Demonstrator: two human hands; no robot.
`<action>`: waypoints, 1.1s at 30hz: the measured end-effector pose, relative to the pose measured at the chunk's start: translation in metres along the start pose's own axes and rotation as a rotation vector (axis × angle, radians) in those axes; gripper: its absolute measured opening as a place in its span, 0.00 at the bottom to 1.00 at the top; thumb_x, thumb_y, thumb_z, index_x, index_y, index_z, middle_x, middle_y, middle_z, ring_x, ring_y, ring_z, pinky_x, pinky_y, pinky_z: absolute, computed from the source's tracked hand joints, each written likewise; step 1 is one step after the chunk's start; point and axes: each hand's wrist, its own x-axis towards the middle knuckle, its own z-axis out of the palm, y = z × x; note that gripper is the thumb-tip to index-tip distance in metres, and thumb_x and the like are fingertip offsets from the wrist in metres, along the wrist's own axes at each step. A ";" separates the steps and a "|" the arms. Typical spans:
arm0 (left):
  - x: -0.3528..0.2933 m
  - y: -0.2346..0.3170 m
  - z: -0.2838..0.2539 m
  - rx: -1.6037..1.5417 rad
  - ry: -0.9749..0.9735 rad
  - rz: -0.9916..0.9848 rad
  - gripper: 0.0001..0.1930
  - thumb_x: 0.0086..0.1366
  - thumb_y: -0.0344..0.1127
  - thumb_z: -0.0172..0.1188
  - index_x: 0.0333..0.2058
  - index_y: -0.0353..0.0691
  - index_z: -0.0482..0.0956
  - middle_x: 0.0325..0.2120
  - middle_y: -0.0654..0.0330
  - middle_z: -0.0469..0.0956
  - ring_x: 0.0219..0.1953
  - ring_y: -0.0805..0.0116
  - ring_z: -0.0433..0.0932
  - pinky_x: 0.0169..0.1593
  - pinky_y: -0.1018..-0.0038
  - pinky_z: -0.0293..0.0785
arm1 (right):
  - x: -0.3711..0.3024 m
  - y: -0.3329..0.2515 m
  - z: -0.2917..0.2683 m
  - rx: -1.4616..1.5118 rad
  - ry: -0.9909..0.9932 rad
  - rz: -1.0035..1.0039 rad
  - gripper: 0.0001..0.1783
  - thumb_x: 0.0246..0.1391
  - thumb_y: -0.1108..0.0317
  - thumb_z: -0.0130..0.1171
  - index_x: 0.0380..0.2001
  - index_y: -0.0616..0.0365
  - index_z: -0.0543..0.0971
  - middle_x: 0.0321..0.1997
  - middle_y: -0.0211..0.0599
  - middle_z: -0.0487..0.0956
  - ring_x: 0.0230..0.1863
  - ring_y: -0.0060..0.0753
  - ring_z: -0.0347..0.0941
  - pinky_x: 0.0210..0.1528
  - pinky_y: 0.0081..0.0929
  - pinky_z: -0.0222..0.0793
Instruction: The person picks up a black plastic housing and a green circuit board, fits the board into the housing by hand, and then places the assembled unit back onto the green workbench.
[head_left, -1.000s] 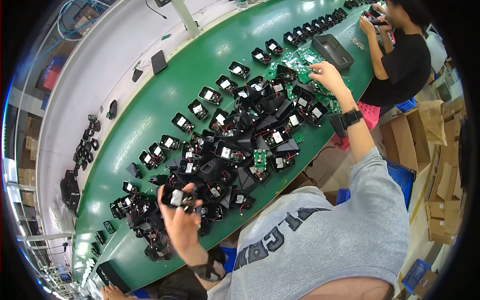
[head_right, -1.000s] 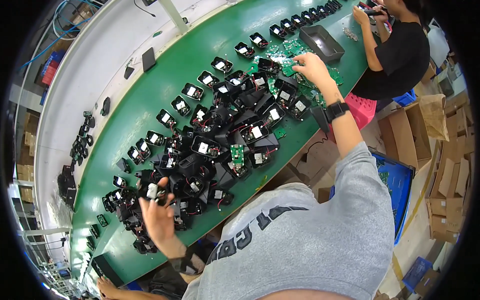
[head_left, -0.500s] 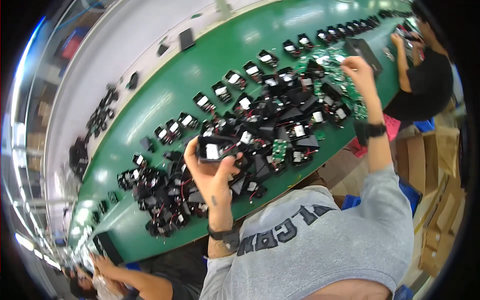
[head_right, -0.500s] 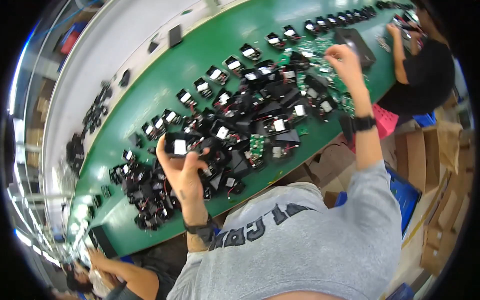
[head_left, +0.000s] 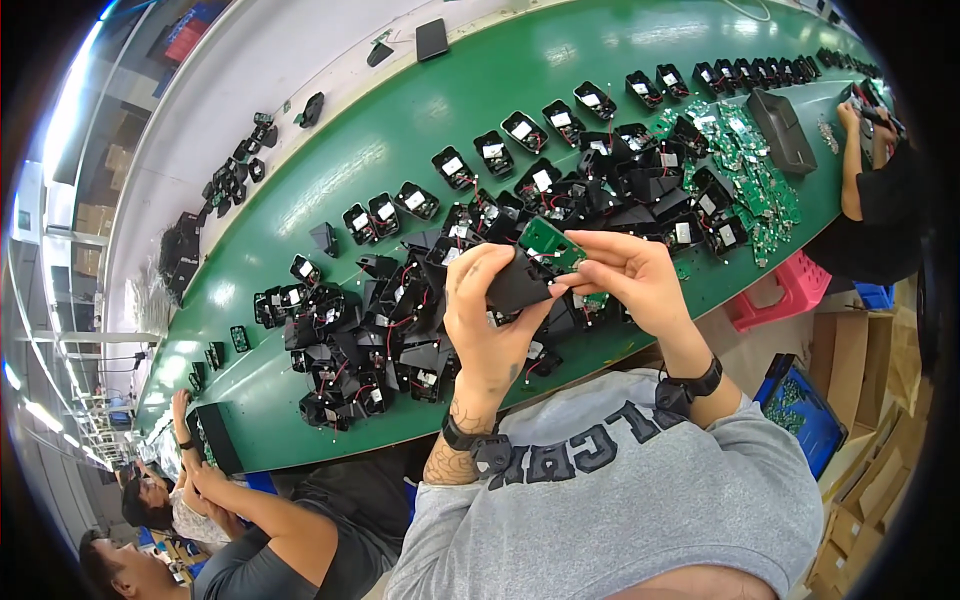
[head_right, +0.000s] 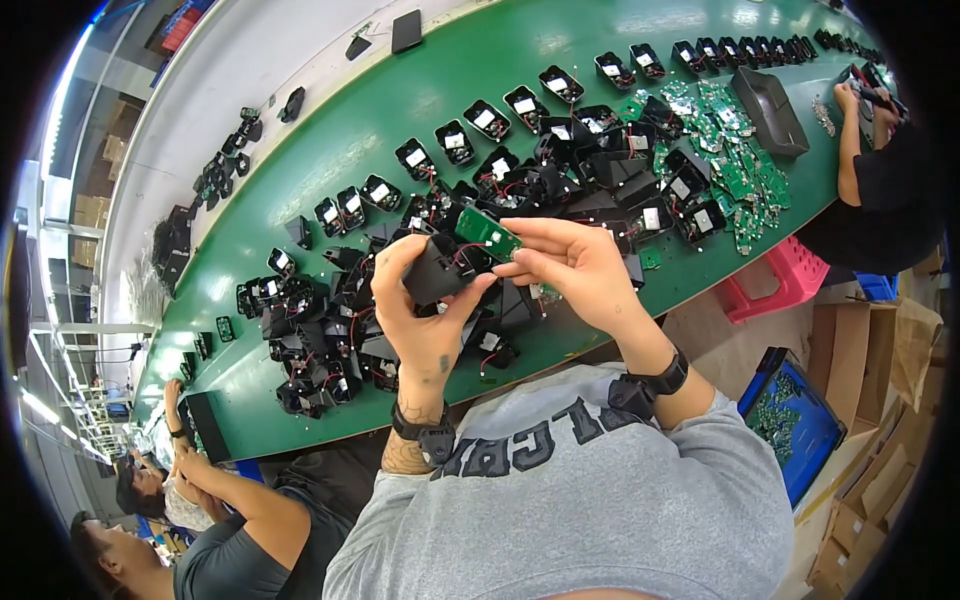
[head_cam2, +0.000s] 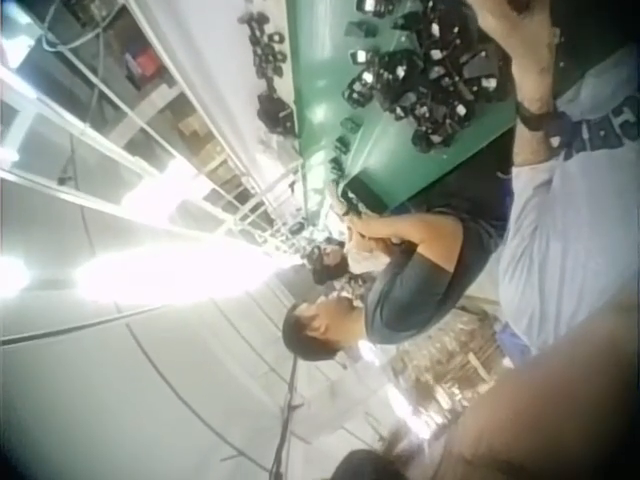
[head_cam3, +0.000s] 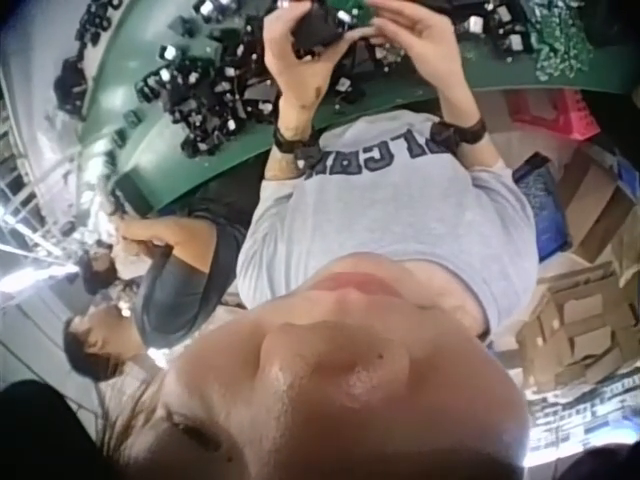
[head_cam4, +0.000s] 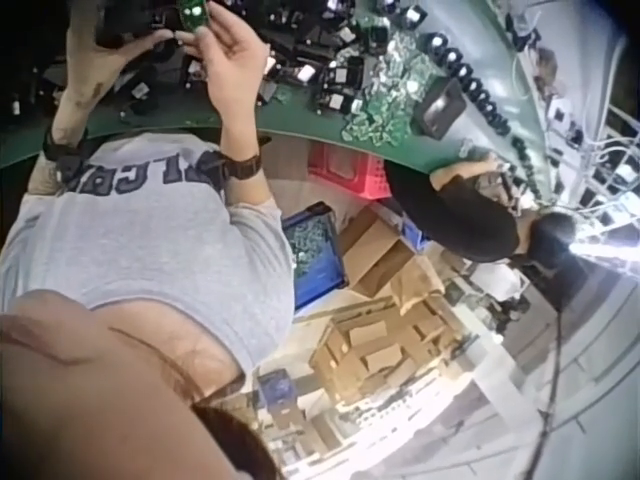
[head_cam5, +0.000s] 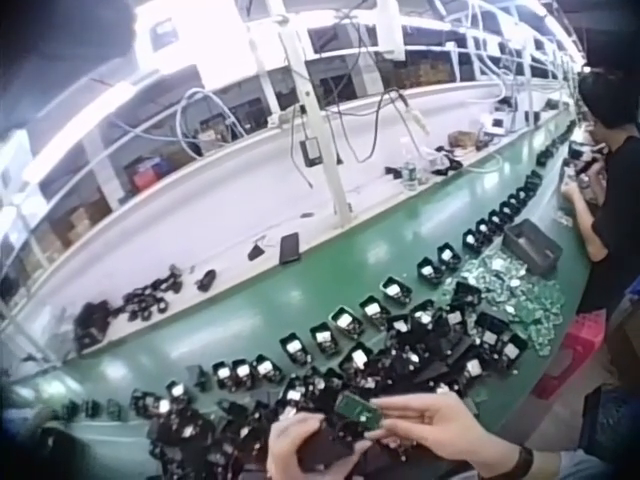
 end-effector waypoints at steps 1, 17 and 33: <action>-0.001 0.002 0.001 -0.001 -0.016 -0.038 0.35 0.42 0.26 0.75 0.49 0.40 0.66 0.43 0.55 0.70 0.40 0.65 0.73 0.37 0.76 0.74 | -0.001 -0.003 0.002 -0.005 0.027 0.004 0.18 0.56 0.82 0.50 0.51 0.71 0.71 0.44 0.47 0.78 0.42 0.39 0.79 0.42 0.26 0.79; -0.008 0.000 0.004 -0.073 -0.053 -0.284 0.35 0.42 0.26 0.75 0.50 0.41 0.66 0.44 0.58 0.70 0.38 0.72 0.76 0.30 0.82 0.75 | -0.002 0.006 0.000 -0.546 0.131 -0.501 0.12 0.42 0.77 0.66 0.34 0.61 0.83 0.33 0.36 0.81 0.31 0.23 0.77 0.33 0.17 0.73; 0.002 0.012 0.002 -0.728 -0.129 -0.820 0.32 0.55 0.22 0.59 0.59 0.42 0.59 0.44 0.56 0.72 0.36 0.73 0.76 0.25 0.82 0.75 | 0.000 0.006 -0.011 -1.017 -0.046 -0.972 0.16 0.32 0.75 0.69 0.32 0.53 0.83 0.36 0.32 0.79 0.39 0.36 0.74 0.38 0.30 0.69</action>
